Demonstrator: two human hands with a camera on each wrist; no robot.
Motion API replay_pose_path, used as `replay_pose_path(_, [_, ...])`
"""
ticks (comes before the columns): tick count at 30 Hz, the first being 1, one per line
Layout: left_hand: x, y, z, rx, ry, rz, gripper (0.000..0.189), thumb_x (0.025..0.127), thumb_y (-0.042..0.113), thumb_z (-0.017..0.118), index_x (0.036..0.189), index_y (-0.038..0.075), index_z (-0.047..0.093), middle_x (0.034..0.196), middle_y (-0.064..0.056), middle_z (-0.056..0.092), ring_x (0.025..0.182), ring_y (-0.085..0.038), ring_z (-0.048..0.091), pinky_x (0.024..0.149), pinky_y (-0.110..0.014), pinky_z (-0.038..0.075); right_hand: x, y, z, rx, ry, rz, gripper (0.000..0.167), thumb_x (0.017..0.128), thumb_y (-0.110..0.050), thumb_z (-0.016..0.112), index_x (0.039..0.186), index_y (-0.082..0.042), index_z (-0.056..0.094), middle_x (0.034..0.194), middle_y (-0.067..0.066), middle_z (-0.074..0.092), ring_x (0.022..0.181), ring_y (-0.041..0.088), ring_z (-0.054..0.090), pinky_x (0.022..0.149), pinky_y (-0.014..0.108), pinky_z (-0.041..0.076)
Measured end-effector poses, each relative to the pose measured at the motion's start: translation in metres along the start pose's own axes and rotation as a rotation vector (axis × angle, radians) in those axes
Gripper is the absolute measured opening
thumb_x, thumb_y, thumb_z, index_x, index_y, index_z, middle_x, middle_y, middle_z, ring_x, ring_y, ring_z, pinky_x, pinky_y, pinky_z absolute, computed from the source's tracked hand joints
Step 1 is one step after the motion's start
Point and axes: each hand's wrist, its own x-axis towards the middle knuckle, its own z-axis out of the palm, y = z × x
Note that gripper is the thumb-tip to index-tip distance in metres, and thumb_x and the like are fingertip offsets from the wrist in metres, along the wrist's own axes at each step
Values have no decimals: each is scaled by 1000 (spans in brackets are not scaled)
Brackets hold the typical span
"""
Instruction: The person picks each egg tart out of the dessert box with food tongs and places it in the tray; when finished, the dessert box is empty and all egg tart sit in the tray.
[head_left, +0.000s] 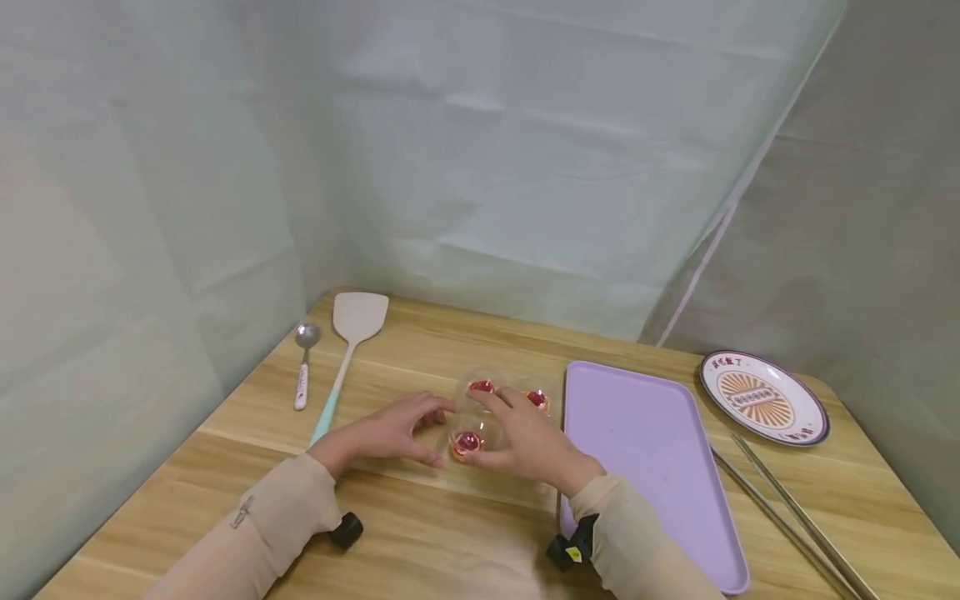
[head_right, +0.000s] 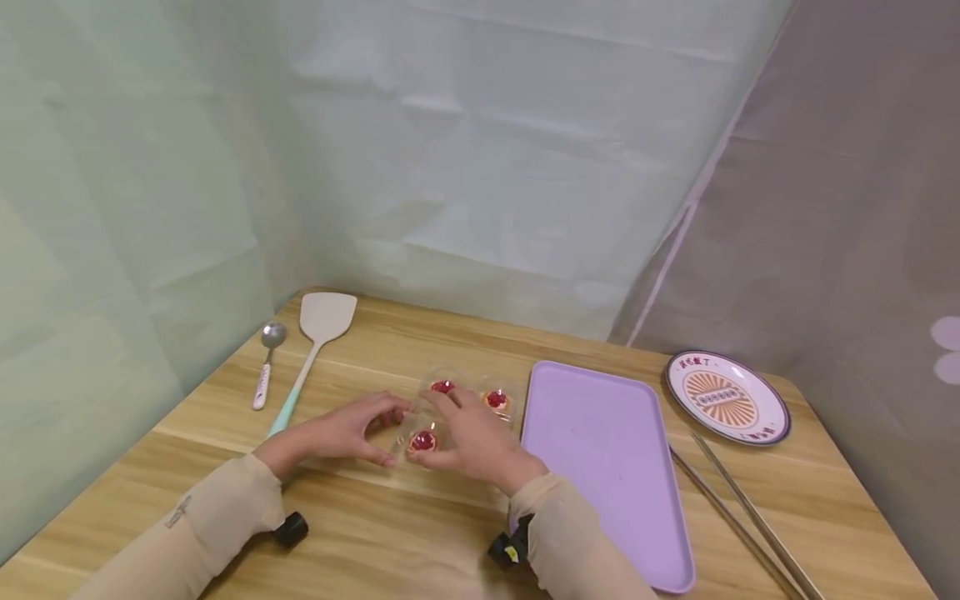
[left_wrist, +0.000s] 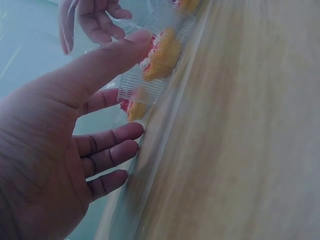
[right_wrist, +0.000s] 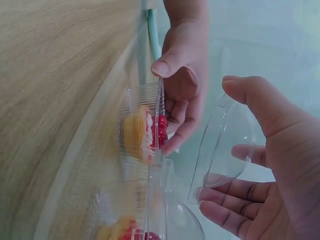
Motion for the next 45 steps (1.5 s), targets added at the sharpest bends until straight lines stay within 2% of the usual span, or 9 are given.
replay_pose_path(6, [0, 1, 2, -1, 7, -10, 73, 74, 43, 80, 135, 17, 50, 109, 0, 57, 101, -15, 53, 88, -33, 47, -8, 1, -2, 12, 40, -27, 78, 79, -49, 72, 145, -22, 41, 122, 8, 54, 92, 17, 58, 79, 37, 54])
replay_pose_path(11, [1, 4, 2, 18, 12, -24, 75, 73, 44, 80, 135, 15, 50, 110, -1, 57, 103, -16, 53, 89, -34, 47, -13, 2, -2, 22, 72, -59, 78, 79, -45, 73, 146, -25, 39, 119, 7, 54, 85, 14, 56, 74, 31, 53])
replay_pose_path(15, [1, 4, 0, 21, 14, -32, 77, 73, 44, 81, 137, 15, 49, 113, -4, 58, 105, -19, 55, 91, -37, 49, -18, 0, -4, 18, 115, -90, 78, 79, -44, 75, 146, -26, 39, 117, 6, 54, 89, 14, 56, 76, 31, 53])
replay_pose_path(18, [0, 5, -3, 30, 22, -39, 77, 73, 43, 81, 138, 16, 48, 117, -6, 59, 107, -22, 56, 91, -40, 49, -21, -2, -5, 7, 154, -111, 78, 77, -44, 76, 144, -24, 40, 118, 5, 55, 98, 17, 58, 82, 36, 54])
replay_pose_path(23, [-2, 12, -10, 62, 51, -41, 80, 72, 42, 82, 139, 16, 48, 124, -9, 58, 110, -27, 56, 89, -43, 50, -25, -3, -5, -18, 223, -138, 78, 74, -43, 78, 138, -14, 44, 121, 5, 57, 106, 18, 58, 89, 37, 54])
replay_pose_path(29, [-2, 26, -13, 80, 101, 18, 83, 70, 39, 84, 139, 13, 48, 128, -11, 57, 113, -27, 54, 92, -47, 49, -30, -3, -4, 13, 308, -179, 80, 71, -39, 81, 133, -6, 44, 117, 7, 59, 109, 17, 56, 91, 35, 52])
replay_pose_path(37, [-1, 45, -7, 57, 132, 158, 88, 66, 36, 87, 139, 10, 46, 124, -13, 58, 103, -27, 55, 85, -46, 50, -33, -8, -3, 124, 361, -152, 80, 70, -36, 83, 132, -3, 43, 114, 10, 60, 101, 17, 58, 79, 32, 55])
replay_pose_path(41, [-2, 55, 0, 69, 171, 172, 92, 64, 38, 88, 141, 11, 44, 127, -7, 58, 106, -21, 54, 89, -43, 50, -35, -9, 0, 190, 394, -137, 80, 70, -31, 83, 133, -2, 43, 116, 11, 60, 99, 19, 59, 73, 31, 56])
replay_pose_path(45, [-4, 61, 3, 70, 205, 151, 89, 65, 40, 86, 139, 13, 46, 123, 0, 58, 109, -16, 51, 91, -41, 50, -37, -7, 4, 205, 444, -147, 80, 70, -29, 84, 132, -2, 41, 118, 12, 59, 99, 21, 60, 70, 28, 56])
